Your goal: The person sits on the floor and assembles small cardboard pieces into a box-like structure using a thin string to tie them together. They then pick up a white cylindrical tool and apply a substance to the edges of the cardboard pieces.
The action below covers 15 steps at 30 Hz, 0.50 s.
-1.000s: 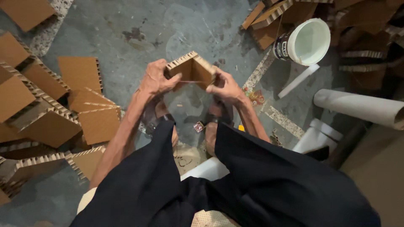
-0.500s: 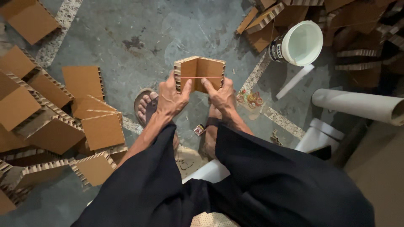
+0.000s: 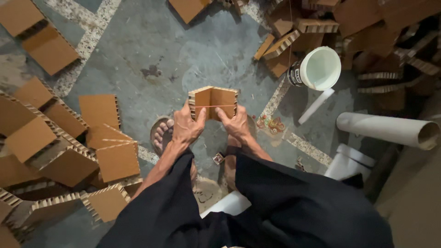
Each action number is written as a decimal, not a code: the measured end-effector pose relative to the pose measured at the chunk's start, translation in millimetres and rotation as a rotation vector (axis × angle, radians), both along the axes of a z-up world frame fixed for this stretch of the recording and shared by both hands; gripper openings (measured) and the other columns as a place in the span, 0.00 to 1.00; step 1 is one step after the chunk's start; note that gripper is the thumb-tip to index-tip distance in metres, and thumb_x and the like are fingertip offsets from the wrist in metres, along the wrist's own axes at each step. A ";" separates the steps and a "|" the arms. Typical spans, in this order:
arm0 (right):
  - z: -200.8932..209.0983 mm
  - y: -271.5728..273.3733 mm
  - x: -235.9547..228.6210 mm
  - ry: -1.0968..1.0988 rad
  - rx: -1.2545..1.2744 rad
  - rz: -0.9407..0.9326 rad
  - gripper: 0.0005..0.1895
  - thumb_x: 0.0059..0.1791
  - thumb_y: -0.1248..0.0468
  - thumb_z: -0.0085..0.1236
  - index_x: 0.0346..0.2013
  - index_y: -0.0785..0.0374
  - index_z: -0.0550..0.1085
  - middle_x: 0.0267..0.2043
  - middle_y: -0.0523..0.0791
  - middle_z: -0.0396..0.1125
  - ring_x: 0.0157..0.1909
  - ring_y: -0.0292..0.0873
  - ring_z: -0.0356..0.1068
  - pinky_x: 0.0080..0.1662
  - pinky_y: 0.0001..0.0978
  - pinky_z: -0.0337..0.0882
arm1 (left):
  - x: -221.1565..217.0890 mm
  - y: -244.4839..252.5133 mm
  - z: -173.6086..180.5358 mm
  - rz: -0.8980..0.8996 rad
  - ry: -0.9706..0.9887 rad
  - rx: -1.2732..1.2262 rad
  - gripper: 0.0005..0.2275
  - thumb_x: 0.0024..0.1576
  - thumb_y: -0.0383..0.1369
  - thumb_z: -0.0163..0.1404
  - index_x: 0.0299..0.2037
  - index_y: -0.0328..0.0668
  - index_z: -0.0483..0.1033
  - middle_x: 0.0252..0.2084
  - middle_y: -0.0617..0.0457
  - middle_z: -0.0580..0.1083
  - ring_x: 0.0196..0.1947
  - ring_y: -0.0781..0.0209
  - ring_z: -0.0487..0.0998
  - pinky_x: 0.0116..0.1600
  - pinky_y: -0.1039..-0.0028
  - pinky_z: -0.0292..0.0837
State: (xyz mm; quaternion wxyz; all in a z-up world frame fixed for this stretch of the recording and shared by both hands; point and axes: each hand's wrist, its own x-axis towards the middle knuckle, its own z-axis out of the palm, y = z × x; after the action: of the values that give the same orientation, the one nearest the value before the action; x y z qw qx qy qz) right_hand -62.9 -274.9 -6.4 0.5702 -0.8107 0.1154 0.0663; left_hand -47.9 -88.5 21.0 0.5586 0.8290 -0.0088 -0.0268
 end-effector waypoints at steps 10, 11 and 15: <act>36.5 -79.6 96.1 0.435 -0.213 0.380 0.26 0.45 0.49 0.64 0.48 0.66 0.79 0.38 0.47 0.78 0.36 0.42 0.78 0.38 0.32 0.78 | 58.4 36.9 -21.5 -0.358 0.242 -0.093 0.47 0.53 0.45 0.63 0.73 0.33 0.43 0.62 0.29 0.69 0.60 0.34 0.73 0.60 0.55 0.68; 57.8 -103.4 119.7 0.626 -0.381 0.382 0.28 0.43 0.46 0.64 0.48 0.63 0.79 0.38 0.48 0.78 0.34 0.46 0.78 0.36 0.34 0.78 | 82.1 43.3 -27.1 -0.323 0.291 0.088 0.48 0.51 0.48 0.64 0.73 0.36 0.45 0.62 0.30 0.69 0.61 0.34 0.72 0.62 0.56 0.67; 155.3 -181.9 153.1 -0.018 -0.246 0.339 0.26 0.55 0.46 0.56 0.56 0.65 0.73 0.49 0.52 0.71 0.44 0.48 0.74 0.43 0.37 0.77 | 189.5 49.4 -65.8 -0.202 0.207 0.552 0.51 0.54 0.53 0.61 0.78 0.35 0.41 0.68 0.26 0.61 0.68 0.30 0.64 0.69 0.42 0.57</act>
State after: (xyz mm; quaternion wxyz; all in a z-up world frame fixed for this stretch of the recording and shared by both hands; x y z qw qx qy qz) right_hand 90.2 -456.9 148.9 0.4486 -0.8825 -0.0206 0.1397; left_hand 141.5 -39.1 -44.7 0.3046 0.9372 -0.0264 -0.1676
